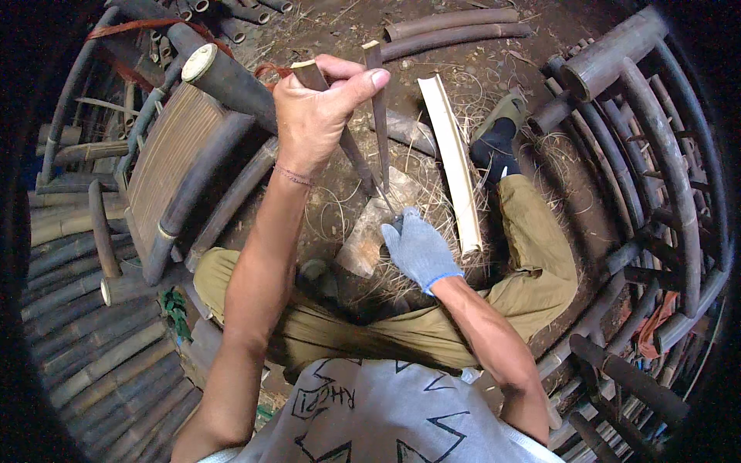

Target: The person uses a knife to shave and thin strips of bamboo while sitting on the ground, then fits a thin strip into the frame of a bamboo chair.

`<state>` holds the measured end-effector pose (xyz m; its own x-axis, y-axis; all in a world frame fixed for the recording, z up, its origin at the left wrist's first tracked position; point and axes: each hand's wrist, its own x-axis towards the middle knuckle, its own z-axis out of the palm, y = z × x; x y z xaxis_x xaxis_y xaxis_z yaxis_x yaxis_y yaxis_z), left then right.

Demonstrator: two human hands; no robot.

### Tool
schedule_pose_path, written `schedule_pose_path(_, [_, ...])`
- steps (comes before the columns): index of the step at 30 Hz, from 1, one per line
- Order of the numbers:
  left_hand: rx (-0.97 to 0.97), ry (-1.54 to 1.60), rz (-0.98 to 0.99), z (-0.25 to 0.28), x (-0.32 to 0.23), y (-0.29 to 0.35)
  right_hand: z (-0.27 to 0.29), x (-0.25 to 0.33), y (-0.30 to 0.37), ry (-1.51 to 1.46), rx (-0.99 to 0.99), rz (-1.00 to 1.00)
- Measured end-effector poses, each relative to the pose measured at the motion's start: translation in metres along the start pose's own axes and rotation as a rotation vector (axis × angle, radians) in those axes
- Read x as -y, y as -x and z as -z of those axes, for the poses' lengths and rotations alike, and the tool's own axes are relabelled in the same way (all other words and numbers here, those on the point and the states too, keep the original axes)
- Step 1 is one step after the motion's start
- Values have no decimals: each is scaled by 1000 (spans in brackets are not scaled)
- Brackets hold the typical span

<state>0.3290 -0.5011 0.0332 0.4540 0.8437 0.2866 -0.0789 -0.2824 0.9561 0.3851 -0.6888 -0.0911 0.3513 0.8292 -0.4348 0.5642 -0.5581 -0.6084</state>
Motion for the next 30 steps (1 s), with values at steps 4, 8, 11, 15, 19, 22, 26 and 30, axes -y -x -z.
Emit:
schedule_pose_path(4, [-18,46,28,12,4,-7,-22,-11,14,-267,-63,70])
schedule_pose_path(8, [3,7,29,19,7,-21,-77,-78,4,-86,3,-42])
schedule_pose_path(11, [-63,-151,-29,45,-1,-49,-92,-99,-4,-54,94,-127])
schedule_pose_path(15, [-58,313,-205,109,-69,-100,-93,-109,-1,-79,14,-123])
schedule_pose_path(19, [180,606,-333,146,-131,-47,-75,-103,7,-280,-16,-242])
schedule_pose_path(22, [276,577,-319,134,-120,15,-64,-100,10,-297,-154,-183])
schedule_pose_path(26, [47,382,-316,75,-46,86,-49,-101,-2,-258,-323,-82])
schedule_pose_path(30, [17,297,-225,59,-9,119,-57,-108,-24,-56,-288,34])
